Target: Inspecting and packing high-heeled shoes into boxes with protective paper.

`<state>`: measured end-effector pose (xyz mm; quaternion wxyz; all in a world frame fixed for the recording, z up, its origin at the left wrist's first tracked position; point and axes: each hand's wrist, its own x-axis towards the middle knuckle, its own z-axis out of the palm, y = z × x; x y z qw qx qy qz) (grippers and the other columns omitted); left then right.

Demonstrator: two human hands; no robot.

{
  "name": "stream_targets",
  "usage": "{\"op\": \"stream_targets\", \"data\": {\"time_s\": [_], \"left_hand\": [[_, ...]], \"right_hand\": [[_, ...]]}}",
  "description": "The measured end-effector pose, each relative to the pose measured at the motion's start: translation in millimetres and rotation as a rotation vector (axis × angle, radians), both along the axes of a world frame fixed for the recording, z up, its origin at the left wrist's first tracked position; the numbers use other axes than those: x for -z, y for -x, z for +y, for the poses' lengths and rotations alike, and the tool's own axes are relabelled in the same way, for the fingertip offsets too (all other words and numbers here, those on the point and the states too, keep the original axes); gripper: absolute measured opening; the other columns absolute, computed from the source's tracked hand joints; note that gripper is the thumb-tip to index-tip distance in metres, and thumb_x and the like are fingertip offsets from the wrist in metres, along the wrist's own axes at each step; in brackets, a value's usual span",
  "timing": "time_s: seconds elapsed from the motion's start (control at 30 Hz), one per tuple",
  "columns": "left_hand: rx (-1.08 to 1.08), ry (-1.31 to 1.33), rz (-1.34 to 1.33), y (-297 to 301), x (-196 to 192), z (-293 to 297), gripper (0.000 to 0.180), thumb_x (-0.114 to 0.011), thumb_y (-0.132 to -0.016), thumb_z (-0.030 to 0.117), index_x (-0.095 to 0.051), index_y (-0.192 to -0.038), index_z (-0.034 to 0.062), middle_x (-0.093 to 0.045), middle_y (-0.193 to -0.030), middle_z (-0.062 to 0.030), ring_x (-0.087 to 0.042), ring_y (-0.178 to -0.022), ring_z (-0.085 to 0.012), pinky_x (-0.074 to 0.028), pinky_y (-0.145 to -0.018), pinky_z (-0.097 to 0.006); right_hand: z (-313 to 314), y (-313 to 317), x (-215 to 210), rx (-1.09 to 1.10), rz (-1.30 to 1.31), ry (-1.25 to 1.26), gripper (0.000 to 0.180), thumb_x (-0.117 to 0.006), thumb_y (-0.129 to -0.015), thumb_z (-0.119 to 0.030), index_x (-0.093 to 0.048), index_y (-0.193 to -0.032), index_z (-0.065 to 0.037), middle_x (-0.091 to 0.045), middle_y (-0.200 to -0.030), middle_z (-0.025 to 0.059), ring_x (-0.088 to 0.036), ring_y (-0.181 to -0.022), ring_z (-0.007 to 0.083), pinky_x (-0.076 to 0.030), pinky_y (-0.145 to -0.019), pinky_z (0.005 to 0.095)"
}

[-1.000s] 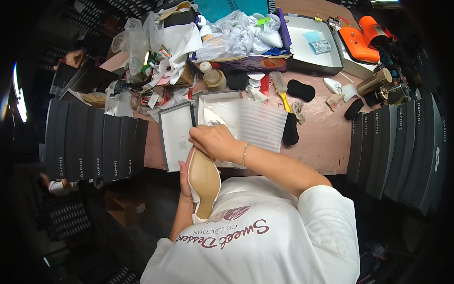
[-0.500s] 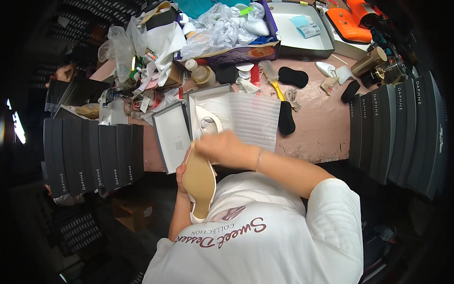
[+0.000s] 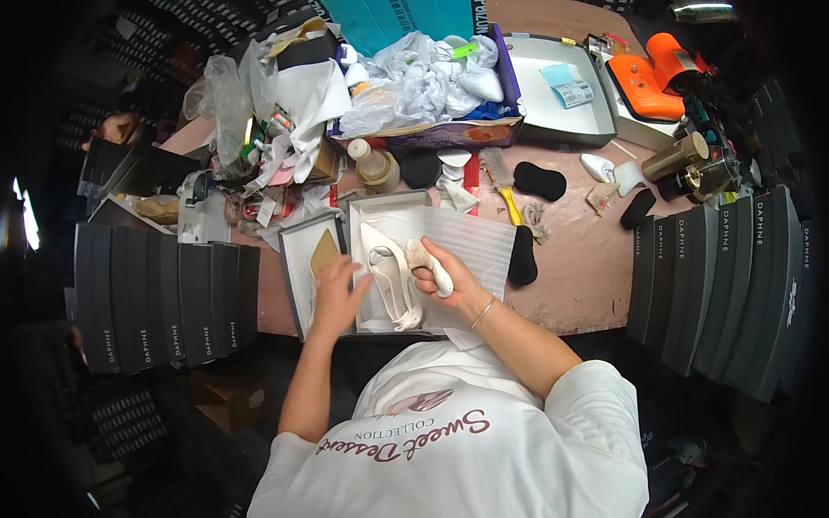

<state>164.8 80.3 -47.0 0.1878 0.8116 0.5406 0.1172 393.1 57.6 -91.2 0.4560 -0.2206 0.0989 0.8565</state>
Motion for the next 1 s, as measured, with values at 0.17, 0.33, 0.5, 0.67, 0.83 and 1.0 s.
{"op": "stream_targets", "data": {"time_s": [0.17,0.33,0.5,0.67,0.83,1.0], "left_hand": [[0.031,0.401,0.037,-52.3,26.2,-47.3,0.033,-0.065,-0.083,0.033,-0.065,-0.072,0.0017,-0.061,-0.107,-0.0161,-0.053,-0.109,-0.0286,-0.030,-0.099,-0.055],[-0.324,0.660,-0.812,7.3,39.4,-35.8,0.021,-0.064,-0.084,0.019,-0.063,-0.079,-0.0020,-0.063,-0.106,-0.0150,-0.061,-0.096,-0.0250,-0.046,-0.090,-0.035],[-0.364,0.842,-1.550,54.3,-35.0,-58.3,0.013,-0.058,-0.079,0.010,-0.055,-0.069,0.0031,-0.064,-0.102,-0.0184,-0.063,-0.097,-0.0279,-0.051,-0.086,-0.037],[-0.163,0.962,-2.214,36.1,-0.7,-125.6,0.017,-0.063,-0.074,0.012,-0.050,-0.065,0.0061,-0.055,-0.076,-0.0064,-0.052,-0.070,-0.0184,-0.046,-0.068,-0.034],[0.193,1.227,-2.229,18.4,11.8,-150.6,0.018,-0.069,-0.071,0.011,-0.053,-0.068,0.0028,-0.056,-0.076,-0.0086,-0.050,-0.066,-0.0172,-0.042,-0.063,-0.032],[-0.021,1.135,-1.202,27.0,-34.3,-98.9,0.103,-0.063,-0.081,0.056,-0.007,-0.149,0.0047,-0.026,-0.148,-0.0152,-0.029,-0.137,-0.0261,-0.028,-0.108,-0.041]], "right_hand": [[-3.2,-3.8,10.3,-0.016,-0.023,-0.077,0.020,-0.056,-0.094,-0.031,-0.052,-0.094,-0.011,-0.048,-0.069,0.0006,-0.036,-0.049,0.0082,-0.026,-0.039,0.0216],[1.8,-9.2,-1.7,0.000,-0.320,-0.162,0.018,-0.055,-0.095,-0.031,-0.052,-0.094,-0.013,-0.052,-0.071,-0.0003,-0.042,-0.051,0.0083,-0.032,-0.040,0.0204],[44.9,-25.8,-32.0,0.137,-0.709,-0.452,0.020,-0.055,-0.095,-0.032,-0.054,-0.092,-0.012,-0.055,-0.076,-0.0015,-0.048,-0.057,0.0058,-0.040,-0.046,0.0211],[77.4,0.8,-46.0,0.146,-0.680,-0.631,0.018,-0.055,-0.095,-0.028,-0.056,-0.094,-0.010,-0.058,-0.081,-0.0013,-0.052,-0.066,0.0055,-0.046,-0.059,0.0216],[55.8,6.8,-53.6,-0.035,-0.365,-0.527,0.017,-0.056,-0.095,-0.027,-0.055,-0.091,-0.011,-0.058,-0.077,0.0000,-0.050,-0.057,0.0061,-0.045,-0.049,0.0210],[37.8,26.0,-67.4,-0.140,-0.774,-0.538,0.018,-0.057,-0.094,-0.028,-0.056,-0.089,-0.010,-0.056,-0.075,-0.0014,-0.046,-0.056,0.0053,-0.040,-0.048,0.0203]]}}
